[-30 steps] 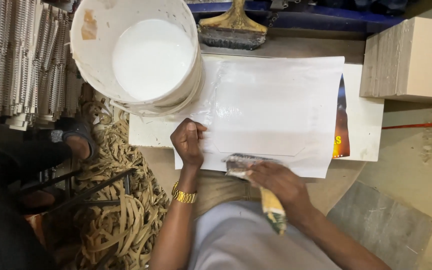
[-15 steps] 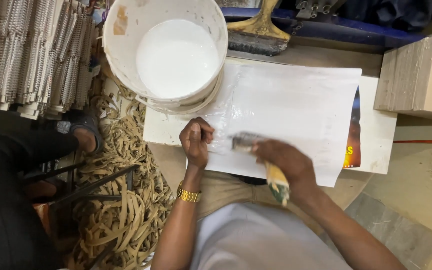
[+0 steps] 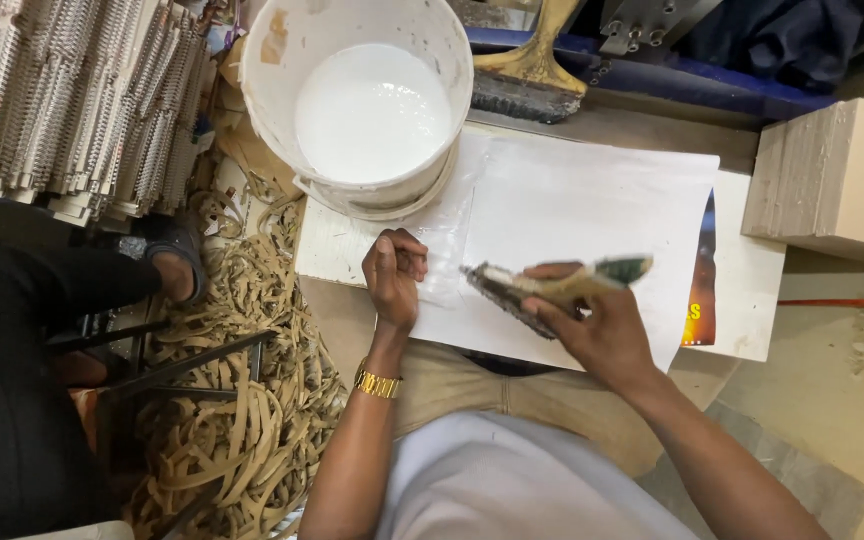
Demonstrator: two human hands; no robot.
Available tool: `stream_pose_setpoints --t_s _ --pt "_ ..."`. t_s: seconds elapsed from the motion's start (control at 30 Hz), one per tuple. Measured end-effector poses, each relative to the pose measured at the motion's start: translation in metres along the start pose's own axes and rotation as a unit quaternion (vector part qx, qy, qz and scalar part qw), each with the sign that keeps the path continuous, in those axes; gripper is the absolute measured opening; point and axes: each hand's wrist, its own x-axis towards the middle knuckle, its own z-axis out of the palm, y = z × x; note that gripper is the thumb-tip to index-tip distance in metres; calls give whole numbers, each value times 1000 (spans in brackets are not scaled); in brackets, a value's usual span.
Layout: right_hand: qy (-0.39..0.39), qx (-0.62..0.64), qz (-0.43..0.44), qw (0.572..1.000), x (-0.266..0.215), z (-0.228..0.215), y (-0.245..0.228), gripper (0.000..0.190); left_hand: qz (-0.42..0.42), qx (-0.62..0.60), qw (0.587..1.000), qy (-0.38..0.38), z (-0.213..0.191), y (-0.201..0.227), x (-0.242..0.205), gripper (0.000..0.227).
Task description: The person applies white glue to a white paper sheet using a brush, then places a beige cardboard piece on top and presses it down. This cycle repeats multiple times with new paper and cardboard pieces, producing several glued assemblies.
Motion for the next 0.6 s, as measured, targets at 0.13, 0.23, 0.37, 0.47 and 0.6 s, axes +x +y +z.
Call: stream_pose_setpoints --t_s 0.13,0.23,0.37,0.47,0.6 --pt "-9 9 30 999 60 8 21 46 7 38 999 -3 3 -3 0 56" --pt "45 29 27 998 105 14 40 41 8 57 998 -14 5 -1 1 55" --pt "157 -30 -59 985 127 -1 36 37 3 87 996 -13 7 0 -3 55" --pt "182 -16 -51 982 107 3 43 32 2 104 994 -13 7 0 -1 54" --pt "253 46 29 966 69 -8 96 39 -3 114 993 -11 3 -4 -3 54"
